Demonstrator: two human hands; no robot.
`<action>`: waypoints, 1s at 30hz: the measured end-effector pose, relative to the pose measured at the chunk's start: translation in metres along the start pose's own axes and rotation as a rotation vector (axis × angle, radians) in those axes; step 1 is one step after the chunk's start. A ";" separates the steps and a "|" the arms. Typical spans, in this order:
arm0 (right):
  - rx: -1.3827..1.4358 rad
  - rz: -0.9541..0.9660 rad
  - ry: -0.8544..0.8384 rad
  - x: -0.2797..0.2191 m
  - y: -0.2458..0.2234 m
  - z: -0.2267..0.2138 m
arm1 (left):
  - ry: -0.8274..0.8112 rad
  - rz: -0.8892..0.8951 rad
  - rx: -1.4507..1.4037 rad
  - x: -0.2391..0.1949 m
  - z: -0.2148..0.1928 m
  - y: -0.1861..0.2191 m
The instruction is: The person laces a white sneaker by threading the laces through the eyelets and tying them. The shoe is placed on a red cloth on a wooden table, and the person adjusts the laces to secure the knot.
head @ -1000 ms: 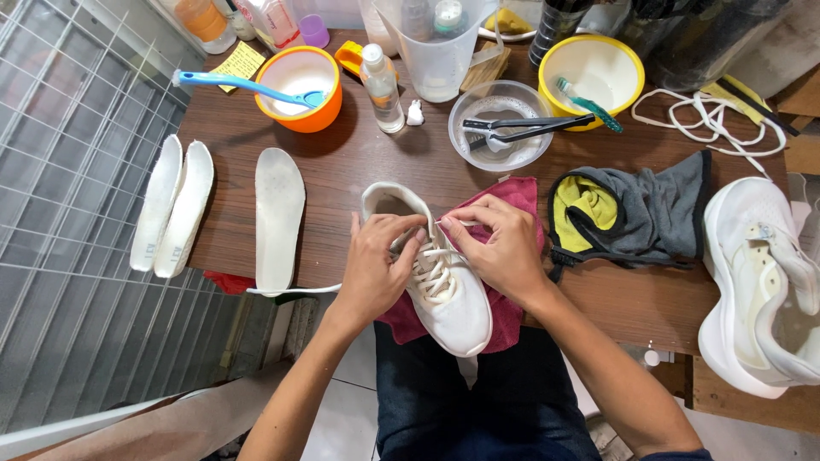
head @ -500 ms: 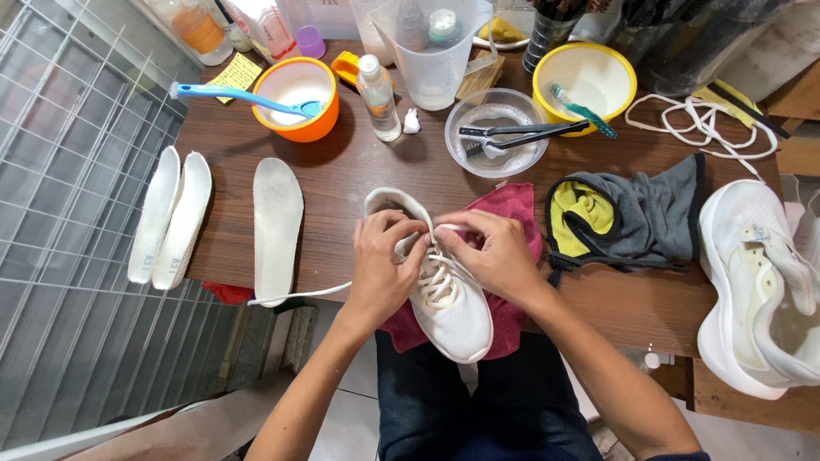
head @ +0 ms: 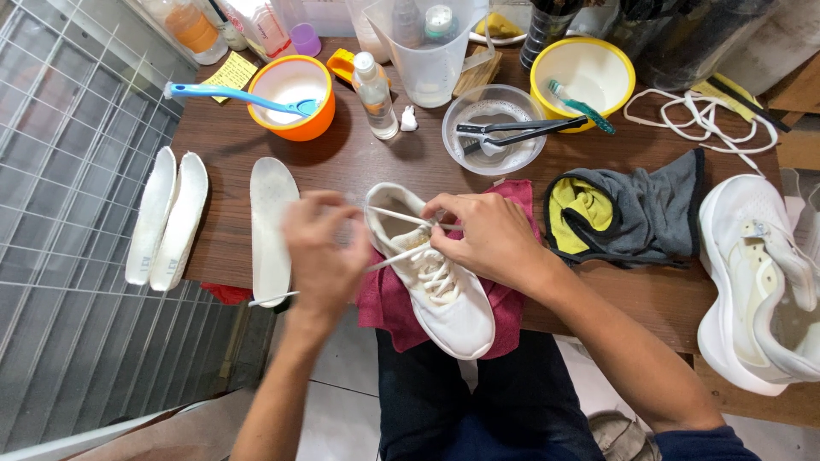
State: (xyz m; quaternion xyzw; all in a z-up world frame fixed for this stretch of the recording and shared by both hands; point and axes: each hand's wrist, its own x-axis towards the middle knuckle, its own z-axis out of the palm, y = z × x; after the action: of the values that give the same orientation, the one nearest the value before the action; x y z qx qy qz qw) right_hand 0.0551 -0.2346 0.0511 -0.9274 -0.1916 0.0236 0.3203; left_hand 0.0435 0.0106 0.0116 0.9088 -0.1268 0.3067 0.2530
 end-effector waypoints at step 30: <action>0.185 -0.084 -0.018 -0.018 0.031 -0.001 | -0.414 -0.163 -0.321 0.006 -0.004 0.053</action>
State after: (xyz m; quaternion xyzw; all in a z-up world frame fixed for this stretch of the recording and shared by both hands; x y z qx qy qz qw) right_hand 0.0491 -0.2641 0.0317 -0.8847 -0.2300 0.0360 0.4038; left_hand 0.0258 -0.0321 0.0376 0.9075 -0.1492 0.0690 0.3866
